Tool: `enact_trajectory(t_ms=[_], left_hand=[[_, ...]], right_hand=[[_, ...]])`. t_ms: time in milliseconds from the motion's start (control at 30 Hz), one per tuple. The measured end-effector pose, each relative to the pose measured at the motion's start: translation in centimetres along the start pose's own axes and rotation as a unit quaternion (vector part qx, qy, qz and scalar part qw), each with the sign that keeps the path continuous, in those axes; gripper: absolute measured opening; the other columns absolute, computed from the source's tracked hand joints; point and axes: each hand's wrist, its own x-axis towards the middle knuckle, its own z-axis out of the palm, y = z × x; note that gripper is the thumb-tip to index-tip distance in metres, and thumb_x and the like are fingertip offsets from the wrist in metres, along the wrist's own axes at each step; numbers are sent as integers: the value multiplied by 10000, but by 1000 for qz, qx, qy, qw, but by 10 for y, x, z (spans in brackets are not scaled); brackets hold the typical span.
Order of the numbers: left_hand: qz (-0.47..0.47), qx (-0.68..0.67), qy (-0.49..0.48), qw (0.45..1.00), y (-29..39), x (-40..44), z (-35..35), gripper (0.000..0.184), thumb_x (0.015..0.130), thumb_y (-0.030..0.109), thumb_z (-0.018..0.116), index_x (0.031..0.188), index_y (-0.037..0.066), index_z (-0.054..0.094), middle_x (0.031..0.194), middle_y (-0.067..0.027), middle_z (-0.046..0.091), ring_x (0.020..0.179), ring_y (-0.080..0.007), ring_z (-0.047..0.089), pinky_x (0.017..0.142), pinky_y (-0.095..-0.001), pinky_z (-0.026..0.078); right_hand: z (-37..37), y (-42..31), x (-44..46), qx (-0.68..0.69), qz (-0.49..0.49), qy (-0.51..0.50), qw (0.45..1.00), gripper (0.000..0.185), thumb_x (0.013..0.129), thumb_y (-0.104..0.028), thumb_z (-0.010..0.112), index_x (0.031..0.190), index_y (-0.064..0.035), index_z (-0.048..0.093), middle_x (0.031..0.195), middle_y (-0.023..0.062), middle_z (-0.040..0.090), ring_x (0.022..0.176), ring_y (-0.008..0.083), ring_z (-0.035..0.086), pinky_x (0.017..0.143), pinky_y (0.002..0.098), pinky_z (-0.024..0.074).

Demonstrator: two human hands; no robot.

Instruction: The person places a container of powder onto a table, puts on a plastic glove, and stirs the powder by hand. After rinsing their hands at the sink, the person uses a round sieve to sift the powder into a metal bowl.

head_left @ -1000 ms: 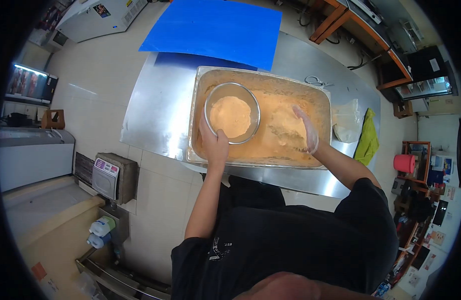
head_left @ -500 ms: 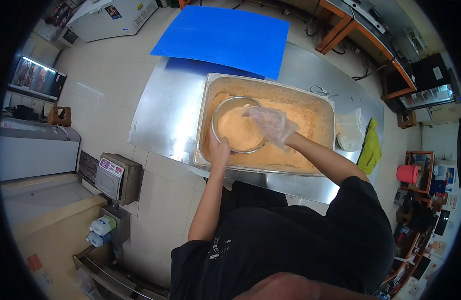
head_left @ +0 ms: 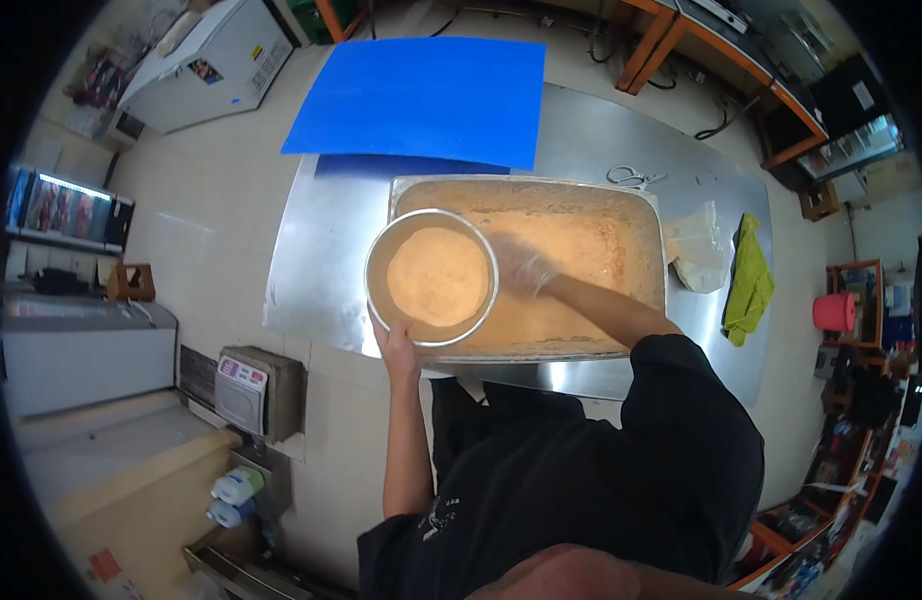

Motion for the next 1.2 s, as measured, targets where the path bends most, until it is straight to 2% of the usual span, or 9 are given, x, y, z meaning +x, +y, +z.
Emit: enact_trajectory(t_ms=[133,200,300,367,533,767,967,1100,1200], left_hand=[[1,-24,17,1000,-1,-2,-2,707,750,8,473,1443,7,333,1336,-135,476,1226,-248,483,1036,-343,390],[11,-23,19,999,1,-2,3,700,768,-6,455,1454,-20,316,1358,-145,464,1240,-243,470,1059,-329,359],[20,-10,17,1000,-9,1,-4,722,764,-1,461,1468,-17,302,1367,-146,455,1248,-251,463,1069,-330,348],[21,-16,18,999,-14,2,-7,738,760,6,467,1477,-14,293,1370,-147,452,1242,-253,466,1064,-332,352],[1,-55,19,998,-21,3,-14,735,751,23,487,1465,2,311,1346,-147,463,1213,-257,481,1025,-339,387],[9,-60,27,998,-9,-4,-5,690,749,22,492,1426,43,356,1298,-131,492,1161,-249,517,979,-363,441],[30,-60,23,998,-6,-6,-5,693,742,19,486,1422,26,353,1314,-137,479,1205,-265,495,1015,-365,417],[34,-81,17,996,-10,-3,-6,698,737,17,479,1423,17,351,1312,-141,482,1210,-269,492,1022,-358,414],[39,-72,12,997,-6,-4,-4,704,735,14,473,1427,11,345,1309,-145,483,1213,-270,491,1025,-361,414]], right_hand=[[-83,-110,-6,224,-86,-38,970,602,981,-323,502,1479,-19,355,1525,217,357,1425,377,315,1203,427,220],[-41,-70,-27,337,-21,26,941,639,980,-349,500,1496,-20,319,1547,214,317,1446,368,276,1208,434,196],[-76,-33,-63,-5,170,88,981,718,975,-412,496,1507,13,269,1573,238,240,1471,379,203,1217,449,152],[-99,-26,-88,-111,290,88,946,779,968,-453,483,1504,55,234,1574,280,188,1478,399,158,1220,450,133],[-44,-30,-70,-76,261,167,948,843,950,-480,481,1514,71,182,1567,301,183,1482,402,145,1224,431,106],[-32,-104,25,136,143,65,978,823,953,-478,471,1501,80,217,1565,286,211,1466,404,195,1216,431,147],[-26,-53,-18,-45,336,182,923,777,962,-460,471,1499,61,259,1556,273,258,1445,394,265,1205,419,191],[-21,-56,-4,-146,379,268,874,711,997,-455,429,1507,19,283,1549,227,312,1401,355,362,1178,411,252],[-4,-79,16,-102,335,231,908,699,1001,-458,421,1508,5,289,1545,223,322,1398,350,368,1176,411,256]])
